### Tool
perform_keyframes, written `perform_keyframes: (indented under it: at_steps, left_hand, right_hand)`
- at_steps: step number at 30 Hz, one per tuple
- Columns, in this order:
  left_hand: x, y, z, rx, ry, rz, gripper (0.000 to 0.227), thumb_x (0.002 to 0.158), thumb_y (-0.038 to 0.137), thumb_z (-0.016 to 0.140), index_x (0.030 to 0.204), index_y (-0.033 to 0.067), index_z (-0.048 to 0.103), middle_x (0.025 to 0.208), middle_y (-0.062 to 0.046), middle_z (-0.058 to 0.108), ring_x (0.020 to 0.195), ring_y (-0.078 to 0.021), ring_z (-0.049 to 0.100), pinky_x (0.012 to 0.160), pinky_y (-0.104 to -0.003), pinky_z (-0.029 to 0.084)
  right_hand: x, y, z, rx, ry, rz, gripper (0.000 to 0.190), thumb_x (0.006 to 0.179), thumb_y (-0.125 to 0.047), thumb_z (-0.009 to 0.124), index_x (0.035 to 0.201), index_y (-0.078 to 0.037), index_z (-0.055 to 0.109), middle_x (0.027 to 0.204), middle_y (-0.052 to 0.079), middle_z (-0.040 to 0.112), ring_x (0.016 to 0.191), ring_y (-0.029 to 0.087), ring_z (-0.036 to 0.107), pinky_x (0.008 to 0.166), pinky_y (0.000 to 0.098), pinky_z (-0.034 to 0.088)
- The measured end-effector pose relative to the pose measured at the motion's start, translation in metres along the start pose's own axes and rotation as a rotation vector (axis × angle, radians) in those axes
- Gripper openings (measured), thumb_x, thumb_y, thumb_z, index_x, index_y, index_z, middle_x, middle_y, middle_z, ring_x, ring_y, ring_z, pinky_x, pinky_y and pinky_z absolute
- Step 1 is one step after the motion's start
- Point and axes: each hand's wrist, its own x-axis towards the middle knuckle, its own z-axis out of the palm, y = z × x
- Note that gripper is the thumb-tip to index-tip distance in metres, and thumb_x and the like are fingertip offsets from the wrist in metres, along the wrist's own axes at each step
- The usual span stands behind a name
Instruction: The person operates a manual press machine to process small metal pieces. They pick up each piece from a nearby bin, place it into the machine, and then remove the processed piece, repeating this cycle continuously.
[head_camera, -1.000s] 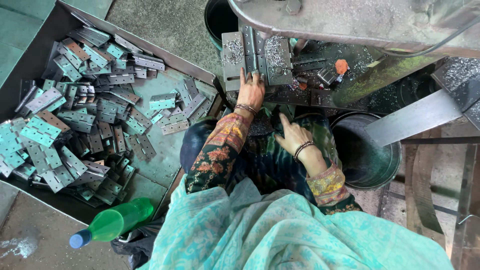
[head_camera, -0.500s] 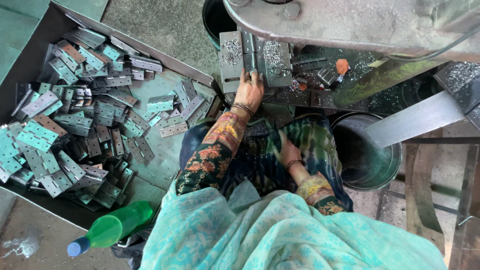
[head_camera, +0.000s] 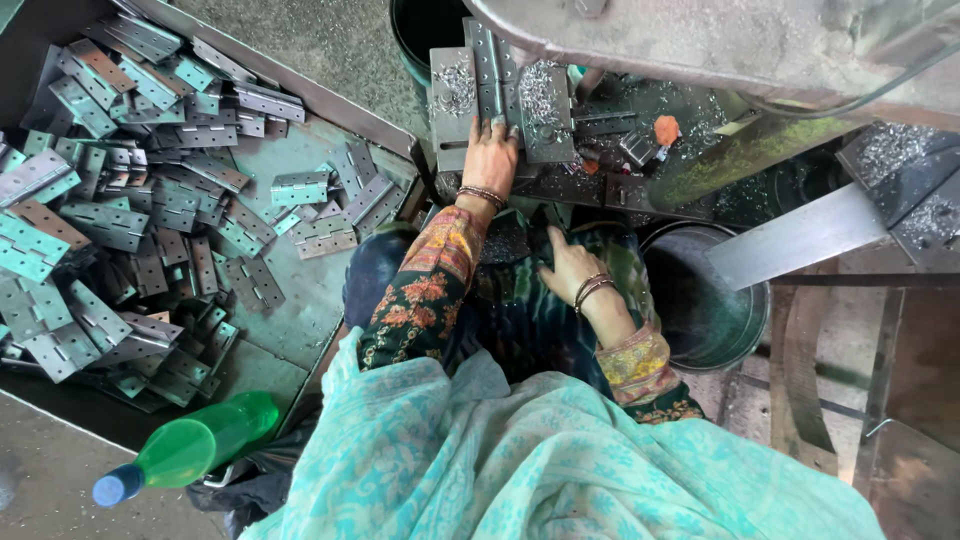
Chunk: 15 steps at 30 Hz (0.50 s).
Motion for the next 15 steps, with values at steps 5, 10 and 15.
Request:
perform_keyframes:
  at_steps: [5, 10, 15]
  left_hand:
    - [0.008, -0.008, 0.008, -0.007, -0.01, -0.013, 0.031, 0.101, 0.012, 0.046, 0.12, 0.0048, 0.069, 0.133, -0.022, 0.063, 0.13, -0.0398, 0.056, 0.122, -0.055, 0.024]
    - [0.011, -0.01, 0.008, -0.025, 0.036, -0.009, 0.036, 0.1, 0.012, 0.048, 0.129, 0.0064, 0.069, 0.132, -0.02, 0.064, 0.133, -0.0374, 0.056, 0.124, -0.054, 0.022]
    - [-0.002, -0.006, -0.006, -0.034, 0.084, -0.04, 0.038, 0.097, 0.012, 0.05, 0.129, 0.0098, 0.07, 0.136, -0.015, 0.063, 0.135, -0.0366, 0.05, 0.123, -0.06, 0.017]
  right_hand:
    - [0.004, 0.016, 0.051, 0.009, 0.054, 0.025, 0.088, 0.082, -0.029, 0.073, 0.157, -0.015, 0.029, 0.11, 0.028, 0.07, 0.099, 0.048, 0.069, 0.088, 0.0573, 0.056]
    - [0.012, 0.048, 0.128, 0.111, 0.255, -0.028, 0.087, 0.08, -0.03, 0.075, 0.154, -0.02, 0.031, 0.118, 0.027, 0.068, 0.099, 0.05, 0.067, 0.08, 0.0595, 0.055]
    - [0.011, 0.041, 0.122, 0.124, 0.191, 0.025, 0.083, 0.086, -0.035, 0.072, 0.156, -0.023, 0.03, 0.114, 0.027, 0.07, 0.101, 0.05, 0.067, 0.085, 0.0596, 0.055]
